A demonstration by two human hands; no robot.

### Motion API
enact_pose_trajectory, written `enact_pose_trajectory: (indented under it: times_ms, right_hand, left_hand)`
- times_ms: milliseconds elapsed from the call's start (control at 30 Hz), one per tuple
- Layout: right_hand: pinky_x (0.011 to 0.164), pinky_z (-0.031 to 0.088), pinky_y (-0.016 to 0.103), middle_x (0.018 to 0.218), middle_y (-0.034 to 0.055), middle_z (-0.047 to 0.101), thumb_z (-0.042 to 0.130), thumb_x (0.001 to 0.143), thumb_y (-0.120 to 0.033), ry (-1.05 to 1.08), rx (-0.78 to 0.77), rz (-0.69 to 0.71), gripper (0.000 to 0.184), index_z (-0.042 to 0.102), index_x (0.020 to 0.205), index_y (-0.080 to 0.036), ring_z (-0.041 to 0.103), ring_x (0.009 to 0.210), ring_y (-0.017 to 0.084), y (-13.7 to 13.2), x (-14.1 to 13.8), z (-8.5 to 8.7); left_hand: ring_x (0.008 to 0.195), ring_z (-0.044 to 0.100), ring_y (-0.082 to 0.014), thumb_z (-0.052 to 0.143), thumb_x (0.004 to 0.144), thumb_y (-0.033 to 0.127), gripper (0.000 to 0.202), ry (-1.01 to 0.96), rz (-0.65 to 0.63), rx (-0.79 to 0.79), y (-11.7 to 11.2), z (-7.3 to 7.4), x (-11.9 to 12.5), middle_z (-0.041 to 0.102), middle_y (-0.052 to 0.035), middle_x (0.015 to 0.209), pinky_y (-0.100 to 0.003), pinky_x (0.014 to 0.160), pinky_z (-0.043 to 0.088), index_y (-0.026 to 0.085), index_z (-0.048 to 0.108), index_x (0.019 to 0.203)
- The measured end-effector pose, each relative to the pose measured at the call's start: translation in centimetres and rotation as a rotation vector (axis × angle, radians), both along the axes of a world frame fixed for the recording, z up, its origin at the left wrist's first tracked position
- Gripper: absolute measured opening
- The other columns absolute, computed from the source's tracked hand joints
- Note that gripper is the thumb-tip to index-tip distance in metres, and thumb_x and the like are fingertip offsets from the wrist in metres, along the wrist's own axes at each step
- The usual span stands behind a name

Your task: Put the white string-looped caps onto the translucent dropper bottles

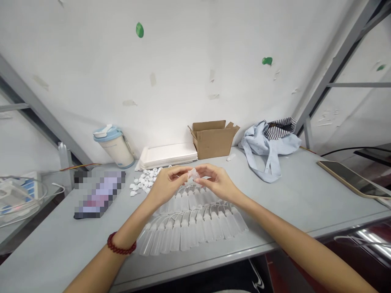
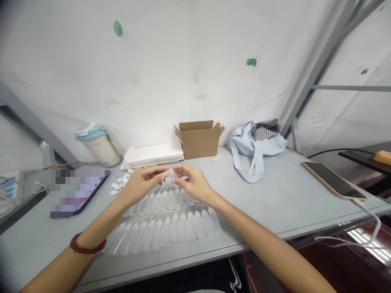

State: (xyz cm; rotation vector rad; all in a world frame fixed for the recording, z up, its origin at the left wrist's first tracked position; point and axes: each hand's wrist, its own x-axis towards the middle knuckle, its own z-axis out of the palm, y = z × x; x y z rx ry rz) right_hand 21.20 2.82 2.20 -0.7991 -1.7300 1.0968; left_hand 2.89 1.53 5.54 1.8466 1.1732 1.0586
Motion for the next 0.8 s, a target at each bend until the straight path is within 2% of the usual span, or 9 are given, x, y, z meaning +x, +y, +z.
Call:
enact_pose_trajectory:
  times_ms: [100, 233, 367, 467, 600, 800]
  right_hand:
    - [0.063, 0.057, 0.03, 0.095, 0.0059, 0.068, 0.065, 0.078, -0.025, -0.014, 0.051, -0.021, 0.028, 0.059, 0.105, -0.021, 0.066, 0.088, 0.018, 0.1, 0.1, -0.1]
    - [0.066, 0.056, 0.028, 0.098, 0.0051, 0.069, 0.06, 0.082, -0.021, -0.141, 0.246, -0.058, 0.026, 0.059, 0.108, -0.022, 0.065, 0.091, 0.017, 0.0, 0.3, -0.2]
    - [0.069, 0.055, 0.03, 0.105, 0.0072, 0.068, 0.051, 0.087, -0.015, -0.261, 0.459, -0.033, 0.03, 0.056, 0.116, -0.021, 0.064, 0.094, 0.018, 0.2, 0.3, -0.6]
    - [0.073, 0.054, 0.033, 0.111, 0.008, 0.067, 0.048, 0.087, -0.011, -0.312, 0.546, -0.018, 0.036, 0.053, 0.12, -0.022, 0.063, 0.096, 0.018, 0.3, 0.4, -1.0]
    - [0.065, 0.053, 0.028, 0.103, 0.0058, 0.069, 0.05, 0.085, -0.012, -0.292, 0.487, -0.015, 0.03, 0.058, 0.112, -0.021, 0.064, 0.087, 0.017, 0.3, 0.4, -0.6]
    - [0.066, 0.052, 0.027, 0.1, 0.0082, 0.069, 0.061, 0.079, -0.022, -0.113, 0.124, -0.056, 0.025, 0.062, 0.103, -0.016, 0.065, 0.088, 0.017, 0.5, 0.6, 0.2]
  left_hand:
    - [0.074, 0.061, -0.0184, 0.06, 0.081, 0.036, 0.023, 0.065, 0.019, 0.094, -0.1, -0.2, 0.1, 0.073, -0.0031, 0.089, -0.028, 0.065, 0.048, 0.025, 0.075, 0.095]
    - [0.079, 0.062, -0.0196, 0.058, 0.083, 0.038, 0.024, 0.112, 0.019, 0.13, 0.0, -0.7, 0.1, 0.073, -0.0042, 0.09, -0.028, 0.066, 0.047, 0.023, 0.074, 0.092]
    - [0.073, 0.06, -0.0172, 0.057, 0.083, 0.038, 0.024, 0.192, 0.033, 0.177, 0.1, -1.0, 0.2, 0.071, -0.0027, 0.083, -0.026, 0.063, 0.045, 0.023, 0.074, 0.091]
    - [0.069, 0.058, -0.0162, 0.056, 0.084, 0.039, 0.025, 0.23, 0.058, 0.187, 0.2, -1.2, 0.3, 0.071, -0.0016, 0.08, -0.025, 0.061, 0.043, 0.023, 0.074, 0.09]
    - [0.068, 0.059, -0.0163, 0.055, 0.085, 0.041, 0.027, 0.246, 0.015, 0.156, 0.2, -0.9, 0.2, 0.072, -0.0018, 0.081, -0.024, 0.059, 0.042, 0.021, 0.073, 0.088]
    - [0.066, 0.061, -0.0164, 0.058, 0.083, 0.038, 0.023, 0.252, 0.057, 0.133, 0.0, 0.1, -0.1, 0.071, -0.0016, 0.074, -0.026, 0.061, 0.046, 0.019, 0.07, 0.076]
